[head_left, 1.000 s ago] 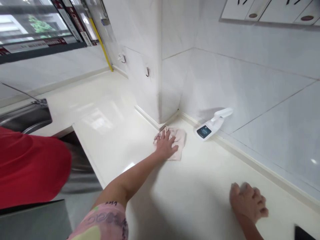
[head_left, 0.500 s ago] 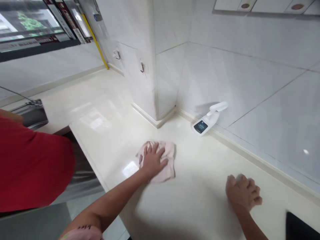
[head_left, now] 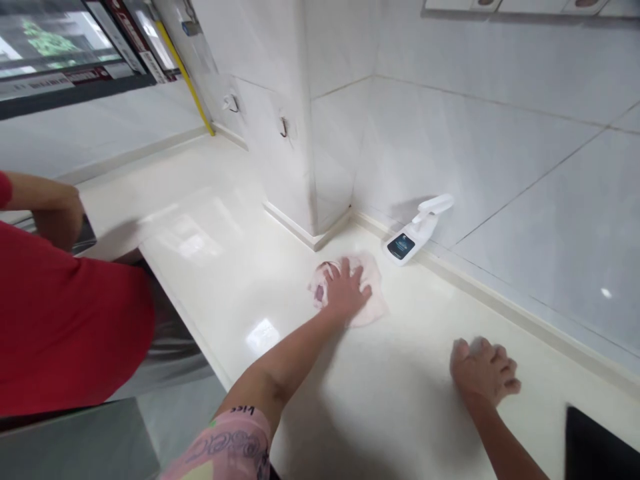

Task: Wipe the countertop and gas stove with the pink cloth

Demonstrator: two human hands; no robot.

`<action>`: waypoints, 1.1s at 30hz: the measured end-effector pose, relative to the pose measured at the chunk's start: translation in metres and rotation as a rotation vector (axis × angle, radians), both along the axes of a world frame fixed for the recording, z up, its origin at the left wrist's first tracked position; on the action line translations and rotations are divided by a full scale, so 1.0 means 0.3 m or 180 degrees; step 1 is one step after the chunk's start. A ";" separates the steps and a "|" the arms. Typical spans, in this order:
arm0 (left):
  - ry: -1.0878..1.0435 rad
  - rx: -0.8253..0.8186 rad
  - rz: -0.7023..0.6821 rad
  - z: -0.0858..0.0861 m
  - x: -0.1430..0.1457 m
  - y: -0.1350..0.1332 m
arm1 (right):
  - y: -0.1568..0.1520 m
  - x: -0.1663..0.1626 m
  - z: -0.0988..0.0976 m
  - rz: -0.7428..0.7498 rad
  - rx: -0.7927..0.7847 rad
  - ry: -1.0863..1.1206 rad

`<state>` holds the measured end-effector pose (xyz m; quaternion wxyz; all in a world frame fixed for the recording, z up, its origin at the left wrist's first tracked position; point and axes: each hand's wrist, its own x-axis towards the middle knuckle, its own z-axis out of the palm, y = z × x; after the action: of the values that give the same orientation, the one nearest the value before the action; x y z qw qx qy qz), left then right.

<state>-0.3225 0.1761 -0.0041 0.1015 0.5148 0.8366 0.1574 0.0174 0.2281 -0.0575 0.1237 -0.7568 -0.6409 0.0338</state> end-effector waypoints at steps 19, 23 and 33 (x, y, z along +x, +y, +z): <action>0.0129 -0.0317 -0.0328 0.064 -0.174 0.297 | -0.003 -0.023 0.025 0.0029 0.0055 -0.0053; 0.0128 -0.0390 -0.0444 0.046 -0.109 0.329 | 0.002 -0.015 0.014 0.0042 0.0112 -0.0081; 0.0111 0.0335 -0.1996 -0.037 0.392 -0.251 | -0.001 -0.012 0.011 0.0060 0.0229 0.0022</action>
<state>-0.2048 0.1007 -0.0152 0.1040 0.7548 0.6294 0.1527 0.0139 0.2278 -0.0541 0.1528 -0.7458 -0.6483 0.0146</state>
